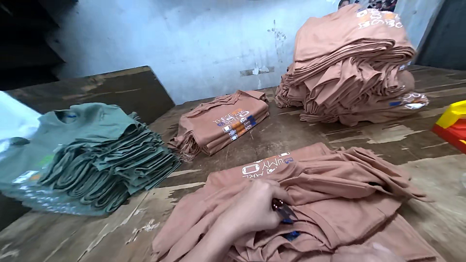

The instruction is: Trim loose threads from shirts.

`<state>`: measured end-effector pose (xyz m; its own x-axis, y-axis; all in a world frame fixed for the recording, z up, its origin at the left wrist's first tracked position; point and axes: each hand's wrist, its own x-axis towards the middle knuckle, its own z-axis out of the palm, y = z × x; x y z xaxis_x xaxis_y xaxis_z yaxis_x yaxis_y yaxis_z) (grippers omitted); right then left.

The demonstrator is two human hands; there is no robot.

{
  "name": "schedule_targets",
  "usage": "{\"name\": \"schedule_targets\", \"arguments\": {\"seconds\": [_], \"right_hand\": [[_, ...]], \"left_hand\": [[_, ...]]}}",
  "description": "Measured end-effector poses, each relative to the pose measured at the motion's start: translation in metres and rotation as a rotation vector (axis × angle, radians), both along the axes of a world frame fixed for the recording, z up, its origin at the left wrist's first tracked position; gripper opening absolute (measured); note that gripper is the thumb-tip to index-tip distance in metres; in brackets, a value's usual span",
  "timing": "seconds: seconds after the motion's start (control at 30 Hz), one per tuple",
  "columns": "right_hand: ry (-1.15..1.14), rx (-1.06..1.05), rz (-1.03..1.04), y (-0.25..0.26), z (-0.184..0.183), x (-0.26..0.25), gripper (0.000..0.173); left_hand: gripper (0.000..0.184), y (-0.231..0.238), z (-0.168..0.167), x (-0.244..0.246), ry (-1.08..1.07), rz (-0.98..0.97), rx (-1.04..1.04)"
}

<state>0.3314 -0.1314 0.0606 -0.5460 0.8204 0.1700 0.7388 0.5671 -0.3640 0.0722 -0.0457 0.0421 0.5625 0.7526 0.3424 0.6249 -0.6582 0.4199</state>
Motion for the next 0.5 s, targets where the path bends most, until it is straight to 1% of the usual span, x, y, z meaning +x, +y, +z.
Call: {"name": "schedule_targets", "arguments": {"seconds": [0.03,0.07,0.13,0.17,0.23,0.27,0.3,0.33,0.37,0.43,0.47,0.5], "right_hand": [[0.050,0.074,-0.055,-0.001,0.002,-0.005,0.046],[0.080,0.169,-0.131,0.000,0.002,-0.011,0.049],[0.050,0.367,-0.280,0.009,-0.005,-0.024,0.045],[0.016,0.434,-0.332,0.015,-0.010,-0.029,0.045],[-0.002,0.548,-0.376,0.026,-0.020,-0.038,0.053],[0.012,0.588,-0.369,0.028,-0.021,-0.040,0.052],[0.029,0.614,-0.343,0.029,-0.022,-0.042,0.042],[0.032,0.624,-0.315,0.028,-0.021,-0.043,0.027],[0.011,0.612,-0.310,0.025,-0.020,-0.043,0.018],[-0.063,0.584,-0.378,0.020,-0.020,-0.043,0.016],[-0.067,0.600,-0.429,0.021,-0.021,-0.043,0.019],[-0.052,0.631,-0.471,0.023,-0.021,-0.042,0.027]], "left_hand": [[0.018,0.002,0.002,0.000,-0.012,0.006,-0.032],[0.017,0.005,0.004,0.000,-0.025,0.005,-0.066],[0.015,0.008,0.008,0.000,-0.052,0.017,-0.132],[0.013,0.010,0.009,0.000,-0.058,0.035,-0.162],[0.015,0.011,0.011,0.000,-0.070,0.068,-0.188],[0.016,0.011,0.011,0.001,-0.080,0.081,-0.198],[0.017,0.011,0.011,0.001,-0.089,0.094,-0.212],[0.018,0.010,0.011,0.001,-0.101,0.104,-0.229],[0.019,0.010,0.011,0.000,-0.108,0.113,-0.248],[0.020,0.010,0.011,0.000,-0.114,0.112,-0.267],[0.021,0.011,0.010,-0.001,-0.114,0.105,-0.263],[0.020,0.011,0.010,-0.001,-0.116,0.094,-0.248]]}}
